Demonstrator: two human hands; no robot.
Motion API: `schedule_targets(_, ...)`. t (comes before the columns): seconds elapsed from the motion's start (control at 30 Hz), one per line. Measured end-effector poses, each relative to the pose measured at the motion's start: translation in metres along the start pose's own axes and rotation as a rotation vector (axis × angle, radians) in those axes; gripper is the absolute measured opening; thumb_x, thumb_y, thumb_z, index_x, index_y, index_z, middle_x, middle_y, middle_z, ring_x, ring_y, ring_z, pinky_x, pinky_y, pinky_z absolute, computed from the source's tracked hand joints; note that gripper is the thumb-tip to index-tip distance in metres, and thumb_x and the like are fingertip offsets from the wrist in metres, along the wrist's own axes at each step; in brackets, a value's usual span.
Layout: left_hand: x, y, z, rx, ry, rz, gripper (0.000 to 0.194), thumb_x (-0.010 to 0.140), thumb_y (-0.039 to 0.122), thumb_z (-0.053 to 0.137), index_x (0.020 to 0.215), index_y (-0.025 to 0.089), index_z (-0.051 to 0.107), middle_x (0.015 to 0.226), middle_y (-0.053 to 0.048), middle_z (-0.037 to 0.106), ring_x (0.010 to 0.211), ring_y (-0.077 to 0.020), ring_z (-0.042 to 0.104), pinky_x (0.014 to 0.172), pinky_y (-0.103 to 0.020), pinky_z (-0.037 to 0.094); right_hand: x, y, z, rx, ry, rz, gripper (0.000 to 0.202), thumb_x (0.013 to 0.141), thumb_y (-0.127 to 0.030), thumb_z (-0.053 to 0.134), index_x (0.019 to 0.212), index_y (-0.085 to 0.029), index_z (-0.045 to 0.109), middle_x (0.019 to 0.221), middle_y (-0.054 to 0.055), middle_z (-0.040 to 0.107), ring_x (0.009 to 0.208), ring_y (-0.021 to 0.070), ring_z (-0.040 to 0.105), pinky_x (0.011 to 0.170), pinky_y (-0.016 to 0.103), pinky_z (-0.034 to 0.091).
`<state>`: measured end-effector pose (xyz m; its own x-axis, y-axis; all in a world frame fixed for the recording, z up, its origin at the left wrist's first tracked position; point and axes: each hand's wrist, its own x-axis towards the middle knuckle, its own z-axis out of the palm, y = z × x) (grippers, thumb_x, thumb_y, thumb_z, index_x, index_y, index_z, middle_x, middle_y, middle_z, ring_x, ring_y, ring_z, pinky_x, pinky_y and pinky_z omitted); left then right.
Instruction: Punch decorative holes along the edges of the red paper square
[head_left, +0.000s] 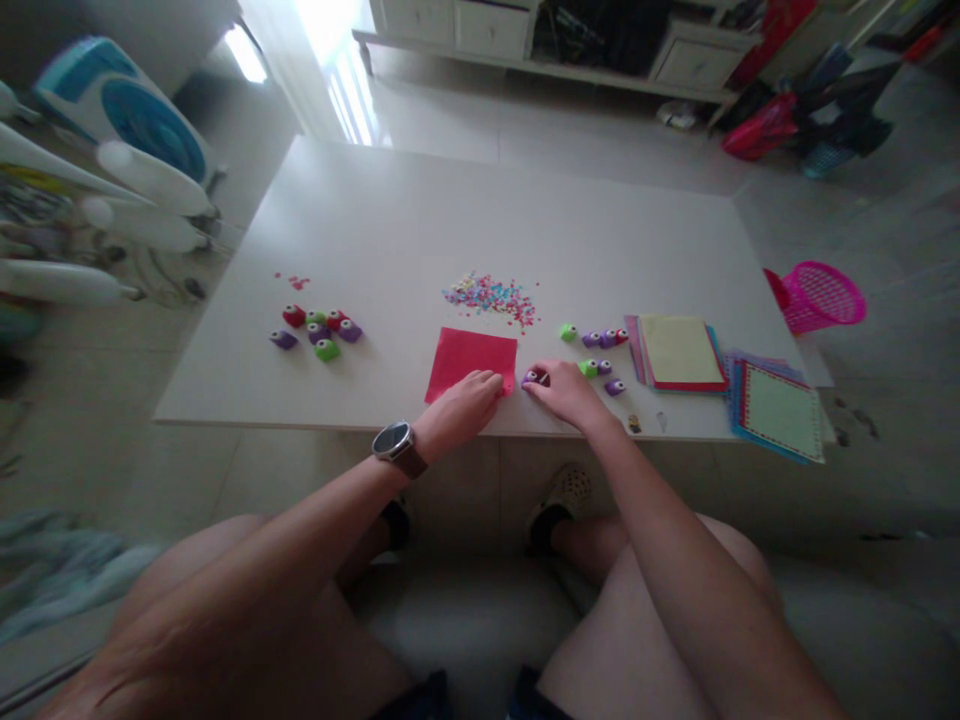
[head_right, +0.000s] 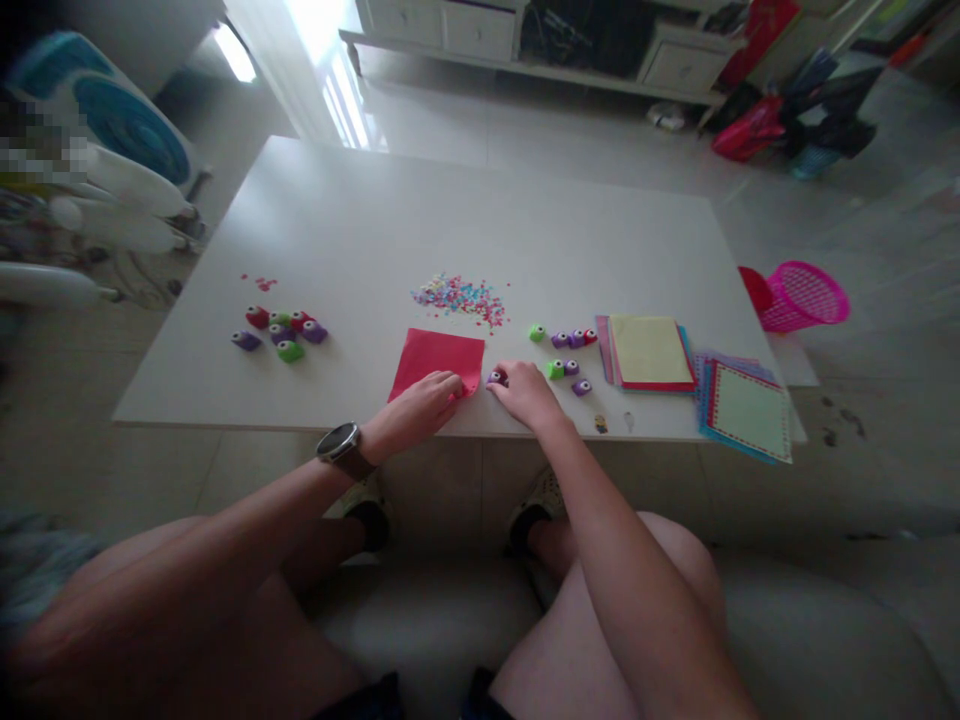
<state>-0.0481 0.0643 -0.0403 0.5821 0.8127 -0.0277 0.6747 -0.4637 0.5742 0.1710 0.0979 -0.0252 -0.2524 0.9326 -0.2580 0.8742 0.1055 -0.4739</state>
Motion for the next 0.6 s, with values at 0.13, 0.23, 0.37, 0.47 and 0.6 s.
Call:
schedule_targets(0.13,-0.0001,0.0004,-0.0002,-0.004,-0.005,-0.001,0.015,0.102,0.008,0.05,0.108,0.016,0.061,0.111,-0.012,0.07,0.109,-0.0263,0.065,0.098,-0.04,0.055,0.0003,-0.0032,0.0003,0.055,-0.025,-0.01,0.015,0.094,-0.013,0.072,0.105,-0.015,0.081,0.106,0.012,0.083,0.092,0.0213,0.077,0.084,0.028,0.054)
schedule_targets(0.23,-0.0002,0.0004,-0.0001,0.0,-0.005,0.005,0.016,0.101,0.008,0.05,0.107,0.017,0.061,0.11,-0.011,0.069,0.109,-0.0258,0.065,0.098,-0.04,0.055,0.0,-0.0035,0.0006,0.087,-0.034,-0.022,0.016,0.094,-0.011,0.071,0.106,-0.014,0.081,0.104,0.012,0.083,0.09,0.0207,0.077,0.083,0.027,0.054)
schedule_targets(0.37,0.0,-0.0008,0.001,0.012,-0.005,0.011,0.016,0.101,0.009,0.049,0.106,0.018,0.061,0.11,-0.011,0.069,0.11,-0.0257,0.065,0.098,-0.039,0.055,-0.0006,-0.0036,0.001,0.107,-0.037,-0.036,0.012,0.095,-0.015,0.072,0.103,-0.015,0.081,0.1,0.011,0.084,0.09,0.0212,0.077,0.084,0.028,0.054)
schedule_targets(0.47,0.0001,-0.0015,0.0016,0.018,-0.011,0.017,0.016,0.101,0.009,0.049,0.106,0.018,0.061,0.111,-0.01,0.069,0.109,-0.0257,0.065,0.098,-0.039,0.055,-0.001,-0.0047,0.0006,0.114,-0.034,-0.045,0.011,0.094,-0.016,0.073,0.102,-0.014,0.081,0.1,0.012,0.083,0.089,0.0213,0.076,0.084,0.029,0.054)
schedule_targets(0.6,-0.0001,-0.0015,0.0012,0.025,-0.009,0.022,0.015,0.102,0.01,0.05,0.106,0.018,0.061,0.11,-0.011,0.069,0.109,-0.026,0.065,0.098,-0.04,0.056,-0.0012,-0.0064,0.0003,0.125,-0.041,-0.039,0.009,0.094,-0.016,0.074,0.1,-0.015,0.081,0.097,0.011,0.083,0.086,0.0206,0.076,0.083,0.028,0.055)
